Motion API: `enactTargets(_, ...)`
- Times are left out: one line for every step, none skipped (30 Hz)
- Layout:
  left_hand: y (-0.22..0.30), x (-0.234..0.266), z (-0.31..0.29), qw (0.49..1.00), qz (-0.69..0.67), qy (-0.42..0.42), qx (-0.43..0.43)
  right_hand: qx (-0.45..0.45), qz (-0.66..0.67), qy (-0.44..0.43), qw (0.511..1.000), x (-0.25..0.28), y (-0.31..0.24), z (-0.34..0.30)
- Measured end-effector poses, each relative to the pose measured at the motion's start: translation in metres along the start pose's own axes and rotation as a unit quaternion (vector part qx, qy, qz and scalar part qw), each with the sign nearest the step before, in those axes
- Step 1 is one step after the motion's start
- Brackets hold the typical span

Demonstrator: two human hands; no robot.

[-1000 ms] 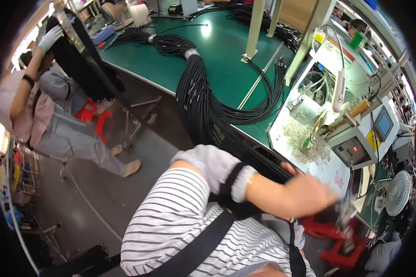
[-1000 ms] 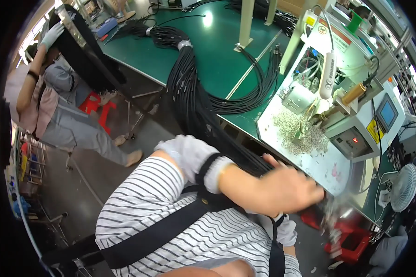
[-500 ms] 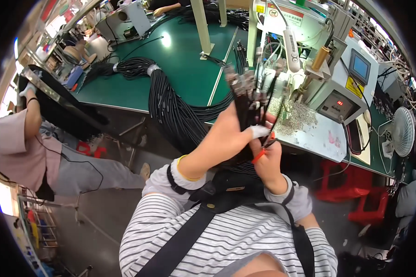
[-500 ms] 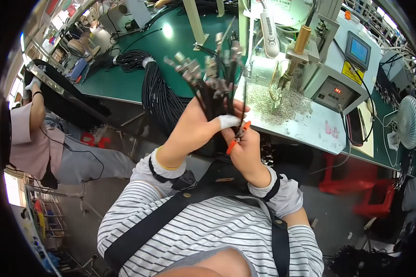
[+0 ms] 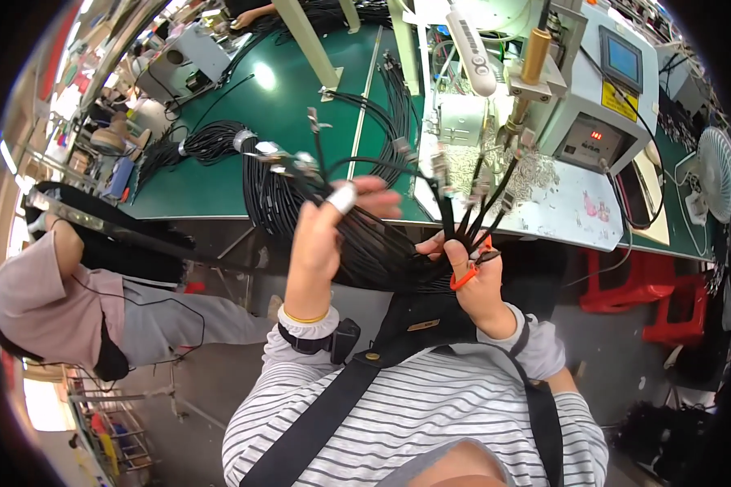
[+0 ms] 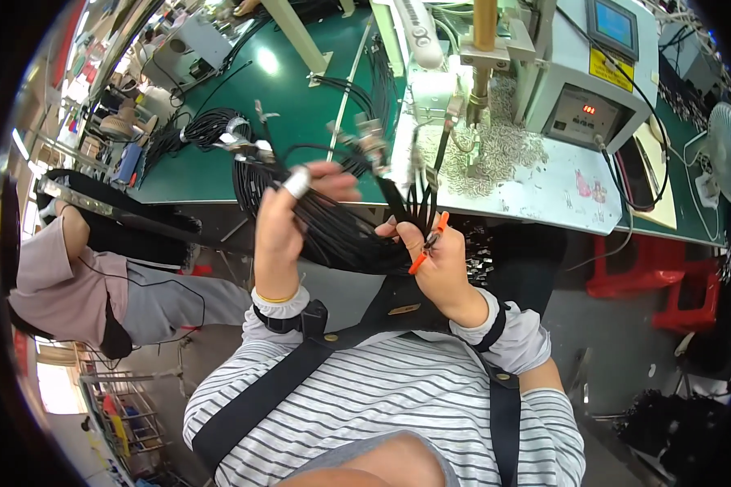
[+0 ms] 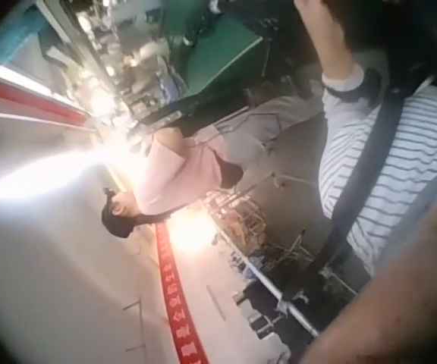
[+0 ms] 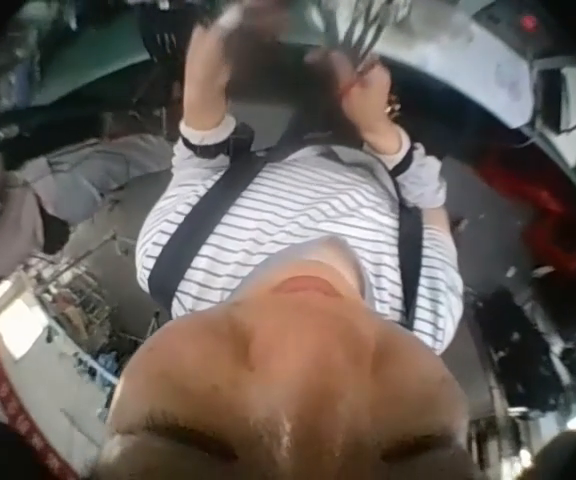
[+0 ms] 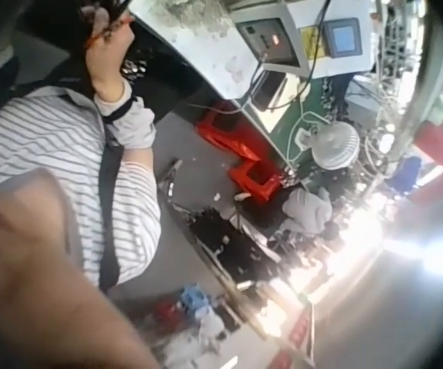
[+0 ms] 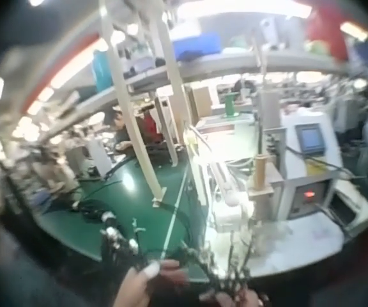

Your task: The person gathers a bundle of cables and uses shears to trim the ends of the wires. They then pick up individual cables one at a time, using the shears to strip the insulation and pressing the wire ends into a machine.

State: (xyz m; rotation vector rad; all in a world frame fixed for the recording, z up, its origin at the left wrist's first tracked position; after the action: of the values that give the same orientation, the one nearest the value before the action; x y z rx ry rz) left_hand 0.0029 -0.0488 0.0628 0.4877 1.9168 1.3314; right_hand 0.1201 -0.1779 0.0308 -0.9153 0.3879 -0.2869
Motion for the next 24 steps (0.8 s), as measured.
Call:
enactTargets(-0.008, -0.009, 0.002, 0.997, 0.017, -0.058, 0.04, -0.011, 0.013, 0.012, 1.0, 0.001, 0.002, 0.0)
enactTargets(-0.006, -0.005, 0.003, 0.997, 0.02, -0.059, 0.045, -0.022, 0.026, 0.024, 0.999, 0.003, 0.003, 0.0)
enactTargets(0.009, 0.014, 0.003, 1.0, -0.017, 0.015, 0.002, -0.024, 0.027, 0.029, 0.999, 0.004, 0.003, -0.002)
enactTargets(0.024, 0.032, 0.0, 0.994, -0.055, 0.09, -0.043, 0.012, 0.035, 0.034, 0.999, 0.006, -0.003, -0.001)
enactTargets(0.034, 0.047, -0.005, 0.978, -0.091, 0.164, -0.087, 0.048, 0.042, 0.038, 0.997, 0.008, -0.008, -0.002)
enactTargets(0.034, 0.049, -0.005, 0.979, -0.088, 0.164, -0.082, 0.083, 0.049, 0.043, 0.994, 0.01, -0.014, -0.003)
enactTargets(0.034, 0.041, -0.004, 0.991, -0.036, 0.112, -0.071, 0.08, 0.049, 0.049, 0.994, 0.01, -0.014, -0.003)
enactTargets(0.033, 0.032, -0.005, 0.996, 0.015, 0.059, -0.059, 0.046, 0.04, 0.052, 0.997, 0.011, -0.01, -0.001)
enactTargets(0.03, 0.023, -0.009, 0.997, 0.066, 0.007, -0.045, 0.012, 0.032, 0.054, 0.998, 0.01, -0.004, 0.0)
enactTargets(0.022, 0.006, -0.012, 0.983, 0.172, 0.003, -0.058, -0.024, 0.024, 0.056, 0.998, 0.01, 0.002, 0.0)
enactTargets(0.01, -0.018, -0.012, 0.959, 0.275, -0.002, -0.072, -0.026, 0.025, 0.059, 0.998, 0.01, 0.007, 0.001)
enactTargets(-0.002, -0.027, -0.013, 0.958, 0.278, 0.0, -0.068, -0.035, -0.005, 0.03, 0.999, 0.006, 0.013, 0.001)
enactTargets(-0.019, -0.033, -0.012, 0.977, 0.21, -0.016, -0.039, -0.044, -0.035, 0.001, 0.998, 0.003, 0.018, -0.001)
enactTargets(-0.032, -0.037, -0.01, 0.99, 0.139, -0.032, -0.01, -0.053, -0.067, -0.028, 0.996, 0.0, 0.023, -0.002)
enactTargets(-0.035, -0.042, -0.008, 0.99, 0.14, -0.031, -0.007, -0.055, -0.065, -0.027, 0.996, 0.001, 0.023, -0.003)
enactTargets(-0.037, -0.047, -0.004, 0.991, 0.126, -0.034, -0.003, -0.075, -0.09, -0.06, 0.991, 0.0, 0.024, -0.005)
enactTargets(-0.038, -0.051, -0.001, 0.993, 0.111, -0.037, 0.001, -0.094, -0.115, -0.093, 0.985, -0.002, 0.025, -0.008)
enactTargets(-0.038, -0.051, 0.001, 0.995, 0.096, -0.04, 0.005, -0.112, -0.139, -0.126, 0.976, -0.006, 0.027, -0.011)
enactTargets(-0.036, -0.05, 0.004, 0.994, 0.098, -0.041, 0.007, -0.113, -0.138, -0.123, 0.976, -0.005, 0.027, -0.011)
enactTargets(-0.029, -0.044, 0.005, 0.989, 0.144, -0.016, -0.015, -0.082, -0.128, -0.09, 0.984, -0.002, 0.024, -0.01)
enactTargets(-0.021, -0.036, 0.006, 0.981, 0.189, 0.009, -0.036, -0.052, -0.119, -0.056, 0.99, 0.001, 0.022, -0.009)
enactTargets(-0.012, -0.028, 0.005, 0.97, 0.233, 0.033, -0.058, -0.022, -0.11, -0.022, 0.993, 0.006, 0.018, -0.008)
enactTargets(-0.003, -0.023, 0.001, 0.97, 0.234, 0.031, -0.056, -0.022, -0.111, -0.019, 0.993, 0.01, 0.019, -0.008)
enactTargets(0.013, -0.018, -0.006, 0.956, 0.28, 0.05, -0.067, -0.032, -0.109, -0.033, 0.993, 0.015, 0.022, -0.01)
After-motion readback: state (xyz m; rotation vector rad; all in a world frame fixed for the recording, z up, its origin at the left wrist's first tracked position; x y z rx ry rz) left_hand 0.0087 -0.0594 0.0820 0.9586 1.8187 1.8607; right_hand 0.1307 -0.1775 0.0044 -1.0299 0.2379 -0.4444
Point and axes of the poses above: each hand's wrist, its own z-axis towards the middle knuckle, its own x-axis out of the back of the hand, y = z × x, the point moved 7 cm from there along z, towards the middle knuckle, and after that the axes turned 12 degrees about x, right-handed, at the moved point
